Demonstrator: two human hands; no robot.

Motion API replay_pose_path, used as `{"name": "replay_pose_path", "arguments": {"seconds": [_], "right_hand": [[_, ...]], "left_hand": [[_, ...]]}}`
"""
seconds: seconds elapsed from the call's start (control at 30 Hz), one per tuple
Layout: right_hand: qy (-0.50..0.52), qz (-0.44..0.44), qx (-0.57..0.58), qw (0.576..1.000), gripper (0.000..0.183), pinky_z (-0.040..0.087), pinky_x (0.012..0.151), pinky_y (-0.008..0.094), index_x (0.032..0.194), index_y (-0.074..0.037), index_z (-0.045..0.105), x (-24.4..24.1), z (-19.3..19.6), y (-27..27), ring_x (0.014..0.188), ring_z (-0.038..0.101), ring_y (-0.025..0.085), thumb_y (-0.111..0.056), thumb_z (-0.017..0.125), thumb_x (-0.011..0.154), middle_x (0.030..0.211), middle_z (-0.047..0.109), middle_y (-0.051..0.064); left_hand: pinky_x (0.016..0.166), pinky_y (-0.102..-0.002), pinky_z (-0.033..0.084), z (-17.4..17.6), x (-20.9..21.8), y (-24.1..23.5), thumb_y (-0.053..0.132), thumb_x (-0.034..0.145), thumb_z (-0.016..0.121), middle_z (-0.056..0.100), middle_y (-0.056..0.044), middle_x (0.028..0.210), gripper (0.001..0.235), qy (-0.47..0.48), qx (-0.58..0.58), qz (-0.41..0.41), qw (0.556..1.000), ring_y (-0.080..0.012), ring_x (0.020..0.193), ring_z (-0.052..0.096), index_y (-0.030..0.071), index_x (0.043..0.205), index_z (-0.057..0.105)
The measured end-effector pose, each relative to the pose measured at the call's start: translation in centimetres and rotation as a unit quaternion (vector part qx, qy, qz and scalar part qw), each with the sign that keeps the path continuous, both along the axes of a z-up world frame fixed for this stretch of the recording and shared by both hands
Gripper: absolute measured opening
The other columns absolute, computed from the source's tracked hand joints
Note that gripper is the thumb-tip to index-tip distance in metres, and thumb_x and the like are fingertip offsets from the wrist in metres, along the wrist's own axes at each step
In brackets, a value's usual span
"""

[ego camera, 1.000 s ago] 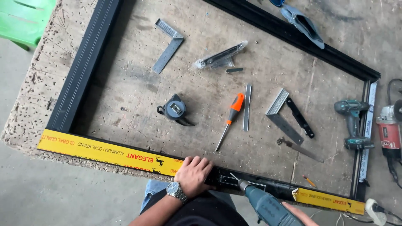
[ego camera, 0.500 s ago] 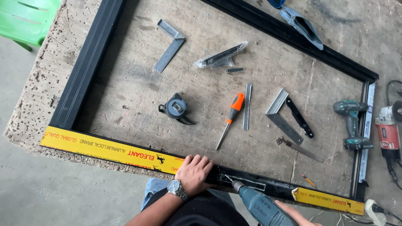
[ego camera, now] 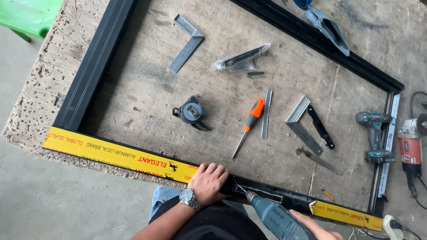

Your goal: Measuring, marking, and drilling holes into a metal frame on a workbench in a fabrication shop.

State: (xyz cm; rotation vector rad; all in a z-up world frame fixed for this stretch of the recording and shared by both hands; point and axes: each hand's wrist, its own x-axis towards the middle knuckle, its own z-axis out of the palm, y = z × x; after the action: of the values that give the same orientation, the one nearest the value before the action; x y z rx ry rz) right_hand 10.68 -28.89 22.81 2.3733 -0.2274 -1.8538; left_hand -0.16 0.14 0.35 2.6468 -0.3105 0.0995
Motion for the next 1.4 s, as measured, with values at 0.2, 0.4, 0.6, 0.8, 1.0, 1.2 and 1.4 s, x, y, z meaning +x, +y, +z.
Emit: {"name": "replay_pose_path", "arguments": {"seconds": [0.2, 0.4, 0.6, 0.8, 1.0, 1.2, 1.4], "right_hand": [[-0.042, 0.007, 0.016, 0.999, 0.089, 0.019, 0.136, 0.03, 0.157, -0.054, 0.031, -0.6, 1.1, 1.1, 0.159, 0.026, -0.003, -0.055, 0.083, 0.085, 0.167, 0.035, -0.032], [-0.023, 0.013, 0.022, 0.999, 0.085, 0.019, 0.135, 0.029, 0.158, -0.054, 0.028, -0.4, 0.8, 0.8, 0.159, 0.024, -0.004, -0.059, 0.074, 0.087, 0.168, 0.031, -0.033], [0.054, 0.005, 0.037, 0.998, 0.089, 0.008, 0.136, 0.034, 0.162, -0.047, 0.016, 0.5, -2.6, -2.9, 0.162, 0.01, 0.0, -0.058, 0.07, 0.093, 0.173, 0.015, -0.025], [0.062, 0.015, 0.039, 0.997, 0.098, 0.006, 0.136, 0.038, 0.162, -0.046, 0.009, 0.3, -3.5, -3.8, 0.162, 0.006, 0.003, -0.063, 0.073, 0.09, 0.173, 0.01, -0.022], [-0.004, -0.021, 0.062, 0.998, 0.096, 0.015, 0.135, 0.032, 0.161, -0.045, 0.022, -0.5, -3.1, -4.2, 0.16, 0.02, 0.001, -0.049, 0.085, 0.088, 0.171, 0.027, -0.022], [-0.091, -0.011, -0.039, 0.995, 0.089, 0.026, 0.135, 0.026, 0.153, -0.062, 0.039, -1.8, 3.5, 5.5, 0.154, 0.042, -0.003, -0.057, 0.086, 0.078, 0.16, 0.047, -0.037], [-0.038, 0.007, -0.084, 0.996, 0.089, 0.025, 0.133, 0.027, 0.153, -0.072, 0.027, -0.8, 4.8, 7.7, 0.155, 0.04, -0.001, -0.067, 0.074, 0.078, 0.164, 0.033, -0.044]], "left_hand": [[0.086, -0.045, 0.042, -0.1, 0.1, 0.0, 0.069, 0.067, 0.082, 0.059, -0.005, 0.108, 0.085, 0.019, -0.006, -0.006, 1.0, -0.0266, 0.096, 0.053, 0.011, 0.126, 0.06], [0.085, -0.045, 0.043, 0.0, 0.1, 0.0, 0.069, 0.066, 0.082, 0.059, -0.004, 0.107, 0.083, 0.0, -0.005, 0.002, 1.0, -0.026, 0.095, 0.053, 0.012, 0.123, 0.061], [0.087, -0.045, 0.042, 0.0, 0.1, 0.0, 0.069, 0.066, 0.083, 0.058, -0.004, 0.108, 0.086, 0.019, -0.007, -0.007, 1.0, -0.0261, 0.096, 0.053, 0.012, 0.126, 0.059], [0.087, -0.045, 0.042, 0.1, 0.1, 0.1, 0.068, 0.066, 0.083, 0.059, -0.004, 0.109, 0.085, 0.016, -0.008, -0.005, 1.0, -0.0262, 0.096, 0.053, 0.012, 0.125, 0.06], [0.087, -0.045, 0.042, 0.1, 0.1, 0.1, 0.069, 0.066, 0.083, 0.059, -0.004, 0.109, 0.086, 0.02, -0.003, -0.006, 1.0, -0.026, 0.097, 0.053, 0.013, 0.128, 0.059], [0.089, -0.046, 0.042, -0.2, 0.1, -0.2, 0.07, 0.067, 0.082, 0.059, -0.004, 0.11, 0.088, 0.027, -0.004, -0.005, 1.0, -0.0261, 0.098, 0.053, 0.012, 0.129, 0.059], [0.089, -0.045, 0.042, -0.1, 0.1, -0.1, 0.069, 0.067, 0.082, 0.059, -0.004, 0.11, 0.088, 0.025, -0.011, -0.004, 1.0, -0.0266, 0.098, 0.053, 0.012, 0.13, 0.059]]}}
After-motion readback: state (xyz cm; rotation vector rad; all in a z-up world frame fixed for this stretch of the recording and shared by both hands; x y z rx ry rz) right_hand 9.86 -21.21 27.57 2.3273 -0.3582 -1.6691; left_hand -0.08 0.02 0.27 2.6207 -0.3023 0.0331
